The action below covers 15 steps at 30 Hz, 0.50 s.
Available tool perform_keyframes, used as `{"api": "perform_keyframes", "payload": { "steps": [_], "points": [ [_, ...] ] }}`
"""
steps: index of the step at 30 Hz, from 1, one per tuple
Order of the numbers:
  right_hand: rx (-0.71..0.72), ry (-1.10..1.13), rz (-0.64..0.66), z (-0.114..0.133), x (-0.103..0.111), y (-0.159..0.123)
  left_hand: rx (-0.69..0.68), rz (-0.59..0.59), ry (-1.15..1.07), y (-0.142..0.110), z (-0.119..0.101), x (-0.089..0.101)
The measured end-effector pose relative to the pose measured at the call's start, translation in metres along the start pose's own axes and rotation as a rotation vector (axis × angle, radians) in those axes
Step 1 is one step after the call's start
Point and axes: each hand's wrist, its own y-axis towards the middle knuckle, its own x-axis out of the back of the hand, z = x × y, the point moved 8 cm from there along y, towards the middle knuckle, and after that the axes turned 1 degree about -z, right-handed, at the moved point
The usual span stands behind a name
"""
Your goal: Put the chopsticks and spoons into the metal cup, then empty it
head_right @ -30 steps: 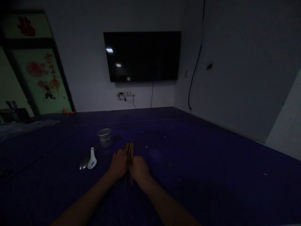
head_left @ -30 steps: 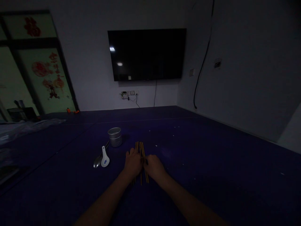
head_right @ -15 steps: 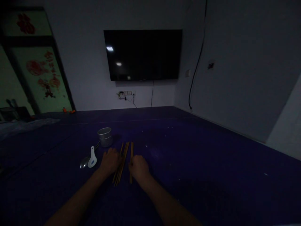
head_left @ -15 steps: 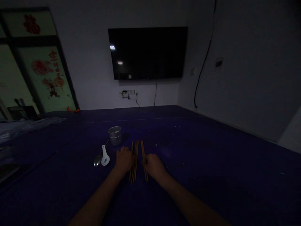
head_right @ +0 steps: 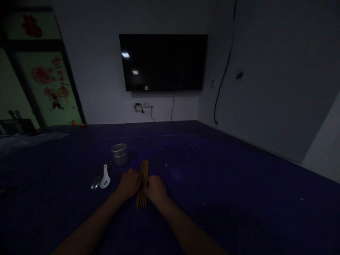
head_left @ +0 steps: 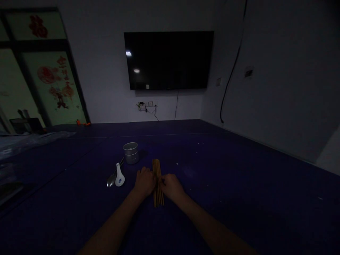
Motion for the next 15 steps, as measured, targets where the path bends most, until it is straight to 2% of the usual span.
{"api": "perform_keyframes", "payload": {
  "steps": [9, 15],
  "points": [
    [0.025, -0.013, -0.007, 0.0054, 0.0035, -0.0049, 0.070, -0.011, -0.047, 0.0020, 0.0035, -0.0026],
    [0.017, -0.043, 0.014, 0.0049, 0.0021, -0.0052, 0.022, -0.016, -0.050, 0.0047, 0.0033, -0.0073]
  ]
}}
